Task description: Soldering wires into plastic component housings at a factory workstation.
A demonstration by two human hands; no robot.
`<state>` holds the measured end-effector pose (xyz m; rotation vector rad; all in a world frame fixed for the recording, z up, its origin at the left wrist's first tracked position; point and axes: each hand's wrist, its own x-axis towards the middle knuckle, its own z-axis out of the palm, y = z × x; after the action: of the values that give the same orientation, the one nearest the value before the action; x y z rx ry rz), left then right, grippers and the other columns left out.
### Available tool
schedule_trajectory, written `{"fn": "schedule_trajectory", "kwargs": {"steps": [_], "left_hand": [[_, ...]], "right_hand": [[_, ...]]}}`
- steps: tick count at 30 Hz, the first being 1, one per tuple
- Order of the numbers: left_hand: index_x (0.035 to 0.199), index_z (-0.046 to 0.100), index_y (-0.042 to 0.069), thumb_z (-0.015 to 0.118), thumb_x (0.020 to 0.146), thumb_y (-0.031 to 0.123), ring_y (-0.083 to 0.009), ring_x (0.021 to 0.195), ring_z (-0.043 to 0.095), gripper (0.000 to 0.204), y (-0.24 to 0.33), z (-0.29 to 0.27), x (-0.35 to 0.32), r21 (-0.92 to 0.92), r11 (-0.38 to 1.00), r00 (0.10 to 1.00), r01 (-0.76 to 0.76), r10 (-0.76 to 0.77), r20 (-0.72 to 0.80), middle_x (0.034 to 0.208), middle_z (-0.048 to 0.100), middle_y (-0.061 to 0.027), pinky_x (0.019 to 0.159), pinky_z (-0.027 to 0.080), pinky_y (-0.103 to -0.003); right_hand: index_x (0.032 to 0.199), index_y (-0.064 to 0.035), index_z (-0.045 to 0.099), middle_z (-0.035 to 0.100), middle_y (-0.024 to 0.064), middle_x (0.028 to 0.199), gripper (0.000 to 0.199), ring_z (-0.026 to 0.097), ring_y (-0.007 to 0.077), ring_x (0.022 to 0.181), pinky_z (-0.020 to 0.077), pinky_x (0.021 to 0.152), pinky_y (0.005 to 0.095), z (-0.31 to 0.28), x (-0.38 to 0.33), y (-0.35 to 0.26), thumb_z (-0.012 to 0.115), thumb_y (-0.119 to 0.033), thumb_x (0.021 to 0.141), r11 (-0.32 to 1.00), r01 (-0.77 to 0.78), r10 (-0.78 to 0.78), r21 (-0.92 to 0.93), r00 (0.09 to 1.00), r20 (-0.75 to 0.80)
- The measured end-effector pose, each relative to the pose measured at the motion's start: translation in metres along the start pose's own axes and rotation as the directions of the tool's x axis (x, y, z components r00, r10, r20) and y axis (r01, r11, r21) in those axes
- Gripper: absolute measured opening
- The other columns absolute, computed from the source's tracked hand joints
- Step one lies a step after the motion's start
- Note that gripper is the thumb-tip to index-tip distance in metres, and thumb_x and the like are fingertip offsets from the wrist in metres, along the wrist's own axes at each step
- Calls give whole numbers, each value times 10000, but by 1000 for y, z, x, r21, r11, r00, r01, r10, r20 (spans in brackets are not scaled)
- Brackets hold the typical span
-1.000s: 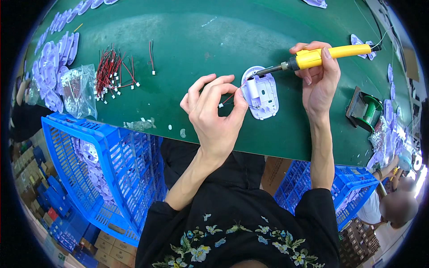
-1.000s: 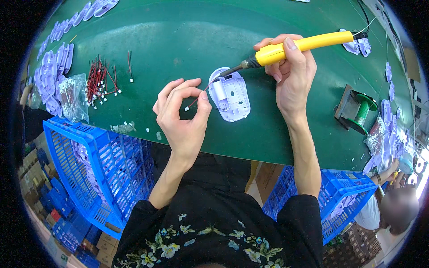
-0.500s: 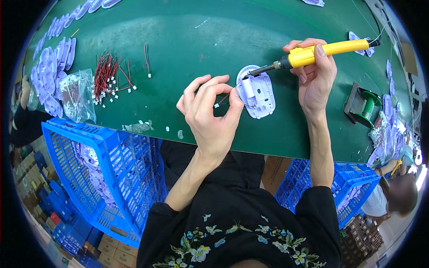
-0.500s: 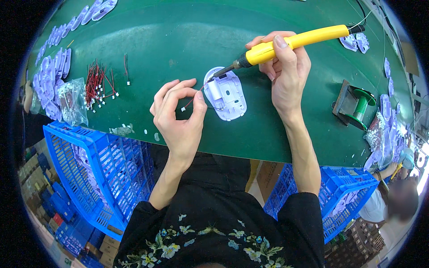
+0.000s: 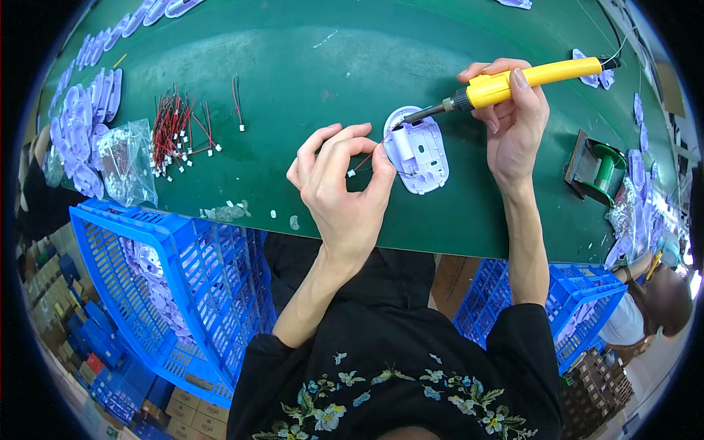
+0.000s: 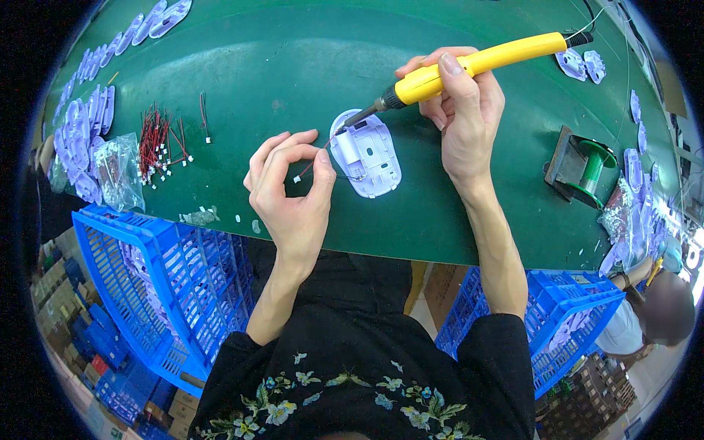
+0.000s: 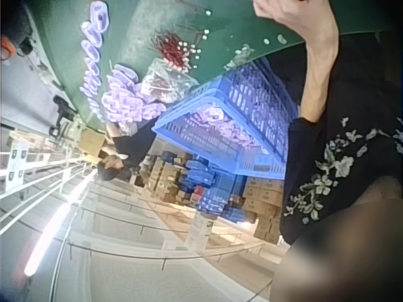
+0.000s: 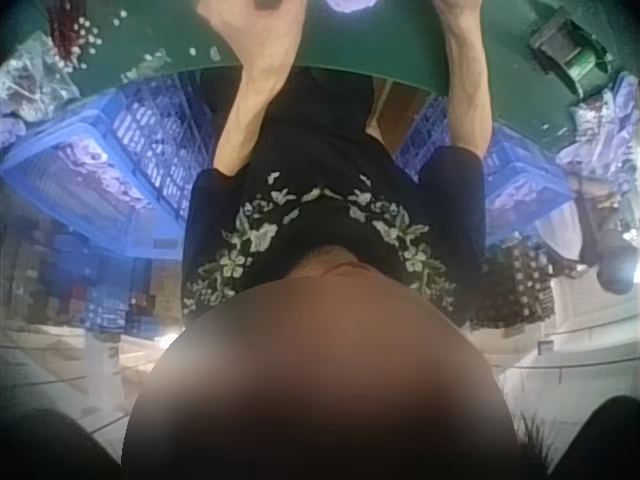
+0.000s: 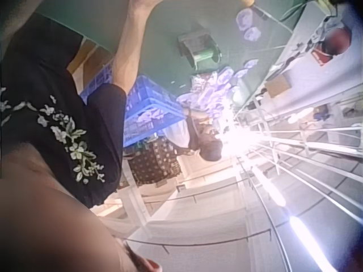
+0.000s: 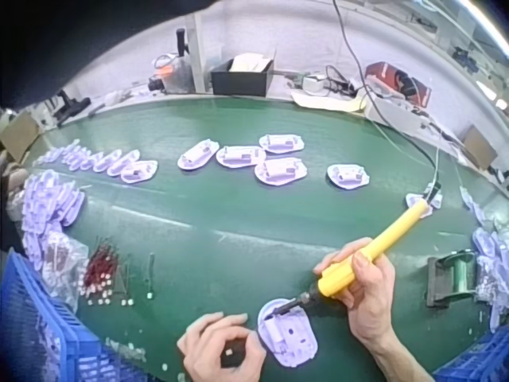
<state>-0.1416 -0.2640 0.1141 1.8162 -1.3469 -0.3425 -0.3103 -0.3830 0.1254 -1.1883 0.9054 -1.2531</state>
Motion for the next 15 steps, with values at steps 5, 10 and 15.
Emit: {"fn": "schedule_trajectory", "kwargs": {"steps": [5,10,15], "left_hand": [[874,690,75,743,815,110,-252,1157,581,87,0,1,0,-3,1000,1000,-4,4,-5,1040,734,-29,1009,357,-406],[875,688,71,743,811,102,-253,1156,583,91,0,1,0,3,1000,1000,-1,1,-7,1036,735,-30,1008,360,-404],[879,685,70,743,808,95,-252,1163,579,95,0,1,0,10,1000,1000,-7,7,1,1039,734,-31,1013,359,-407]], "right_hand": [[1033,-9,572,700,207,924,277,364,37,505,354,485,194,-1,0,-1,524,-280,1007,1000,-6,6,7,1000,1],[1032,-8,572,701,207,923,276,366,35,505,356,486,194,-1,0,0,528,-279,1007,1000,4,-4,0,1000,-5],[1025,1,572,700,200,915,269,370,37,504,360,490,194,0,-1,-1,532,-265,1008,1000,-2,2,8,1000,3]]}}
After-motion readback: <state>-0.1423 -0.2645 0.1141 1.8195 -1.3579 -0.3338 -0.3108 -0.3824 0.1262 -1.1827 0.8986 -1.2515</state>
